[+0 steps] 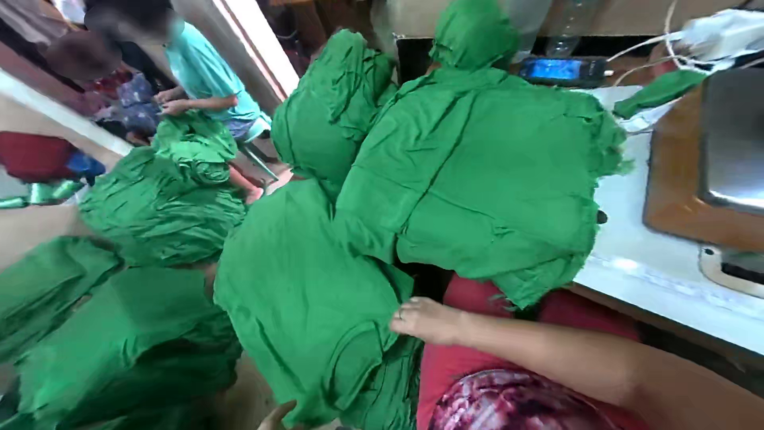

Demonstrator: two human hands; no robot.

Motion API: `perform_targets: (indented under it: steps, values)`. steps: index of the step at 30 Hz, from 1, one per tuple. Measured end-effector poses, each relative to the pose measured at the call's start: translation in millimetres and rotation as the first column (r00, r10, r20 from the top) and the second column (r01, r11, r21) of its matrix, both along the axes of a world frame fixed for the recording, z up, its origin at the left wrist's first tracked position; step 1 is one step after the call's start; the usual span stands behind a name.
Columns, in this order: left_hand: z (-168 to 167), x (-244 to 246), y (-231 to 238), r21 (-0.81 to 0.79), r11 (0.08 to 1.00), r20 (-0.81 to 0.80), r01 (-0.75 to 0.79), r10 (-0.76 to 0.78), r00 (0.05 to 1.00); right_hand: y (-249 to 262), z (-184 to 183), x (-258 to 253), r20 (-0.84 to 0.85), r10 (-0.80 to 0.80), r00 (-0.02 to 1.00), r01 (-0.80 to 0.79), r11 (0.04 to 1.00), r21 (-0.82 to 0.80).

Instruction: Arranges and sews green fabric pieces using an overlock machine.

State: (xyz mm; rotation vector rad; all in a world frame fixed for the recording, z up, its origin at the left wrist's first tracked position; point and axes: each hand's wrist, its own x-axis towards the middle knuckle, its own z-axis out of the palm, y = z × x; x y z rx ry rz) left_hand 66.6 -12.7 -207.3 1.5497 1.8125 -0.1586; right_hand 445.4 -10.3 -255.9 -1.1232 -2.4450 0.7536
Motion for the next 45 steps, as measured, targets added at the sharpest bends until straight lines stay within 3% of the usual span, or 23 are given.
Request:
perform_targets:
  steps: [2,3,6,7,9,11,13,15,18,19,22,24,27,29,30,32,34,35,37,39,41,43,45]
  values:
    - [-17.3,26.4,24.2,0.227,0.963,0.08,0.146,-0.168,0.983,-9.9,4.7,9.0,0.028,0.02,0.999,-0.017,0.993,-0.114]
    - [-14.4,56.3,37.7,0.396,0.894,0.107,0.212,-0.274,0.956,-14.5,12.1,16.3,0.014,0.011,1.0,-0.009,0.991,-0.133]
    - [11.1,181.0,61.4,0.826,0.523,0.16,0.212,-0.576,0.801,-34.2,49.1,45.3,-0.049,-0.123,0.991,0.109,0.968,-0.228]
    - [20.3,222.7,62.9,0.888,0.425,0.183,0.173,-0.673,0.717,-43.6,61.2,56.1,-0.066,-0.187,0.98,0.162,0.946,-0.279]
    - [37.7,294.8,57.6,0.933,0.326,0.191,0.153,-0.808,0.557,-66.5,71.9,76.3,-0.125,-0.326,0.937,0.269,0.902,-0.339]
    - [50.6,348.3,50.6,0.933,0.276,0.127,0.233,-0.854,0.504,-91.7,69.3,93.8,-0.203,-0.423,0.883,0.344,0.878,-0.333]
    - [54.5,381.5,52.6,0.892,0.275,0.081,0.36,-0.879,0.47,-115.5,68.7,108.6,-0.301,-0.484,0.821,0.37,0.854,-0.365]
    - [57.3,396.9,61.6,0.88,0.313,0.175,0.356,-0.913,0.369,-135.1,71.9,122.6,-0.476,-0.524,0.706,0.345,0.842,-0.414]
    - [93.1,397.6,69.8,0.84,0.474,0.468,0.263,-0.879,0.088,-149.0,78.0,140.7,-0.739,-0.562,0.371,0.182,0.825,-0.536]
    - [109.2,395.1,68.1,0.838,0.483,0.493,0.254,-0.87,0.028,-146.4,84.3,145.3,-0.775,-0.578,0.256,0.113,0.814,-0.57]
    - [143.4,387.0,52.7,0.893,0.36,0.388,0.269,-0.92,-0.055,-118.7,110.5,159.3,-0.817,-0.576,0.01,0.006,0.817,-0.576]
    - [148.7,384.3,39.7,0.912,0.242,0.297,0.33,-0.947,-0.125,-95.1,135.0,170.6,-0.749,-0.648,-0.14,0.001,0.756,-0.654]
    - [142.0,380.8,21.4,0.901,0.164,0.27,0.401,-0.937,-0.223,-53.8,170.3,189.7,-0.469,-0.828,-0.306,0.105,0.46,-0.882]
    - [135.5,376.6,17.6,0.898,0.194,0.289,0.395,-0.937,-0.197,-31.4,171.8,203.7,-0.406,-0.832,-0.378,0.193,0.358,-0.913]
    - [131.3,374.1,18.8,0.9,0.233,0.297,0.369,-0.946,-0.126,-26.5,171.4,208.7,-0.414,-0.81,-0.416,0.191,0.367,-0.91]
    - [123.3,369.0,28.2,0.908,0.245,0.214,0.339,-0.968,0.127,-23.9,172.9,212.8,-0.456,-0.772,-0.443,0.189,0.416,-0.889]
    - [112.6,367.1,42.6,0.906,0.159,0.009,0.393,-0.934,0.358,-30.3,176.1,211.8,-0.486,-0.767,-0.419,0.212,0.437,-0.874]
    - [104.8,368.3,51.6,0.892,0.132,-0.079,0.433,-0.896,0.436,-34.4,175.9,210.5,-0.502,-0.77,-0.393,0.23,0.446,-0.865]
    - [93.5,368.0,74.9,0.882,0.169,-0.091,0.439,-0.855,0.511,-39.1,174.3,207.7,-0.524,-0.761,-0.382,0.247,0.462,-0.852]
    - [98.2,366.3,97.8,0.911,0.278,0.103,0.306,-0.869,0.483,-38.8,175.9,207.6,-0.533,-0.739,-0.412,0.248,0.472,-0.846]
    - [121.5,371.5,104.3,0.877,0.473,0.42,0.081,-0.839,0.346,-33.0,183.6,204.9,-0.512,-0.726,-0.459,0.243,0.451,-0.859]
    - [151.4,383.1,97.8,0.855,0.514,0.518,-0.059,-0.848,0.114,-29.6,200.5,197.9,-0.515,-0.693,-0.504,0.189,0.494,-0.849]
    - [174.0,393.1,81.4,0.869,0.479,0.475,-0.123,-0.878,-0.068,-35.6,219.0,189.6,-0.565,-0.667,-0.485,0.186,0.553,-0.812]
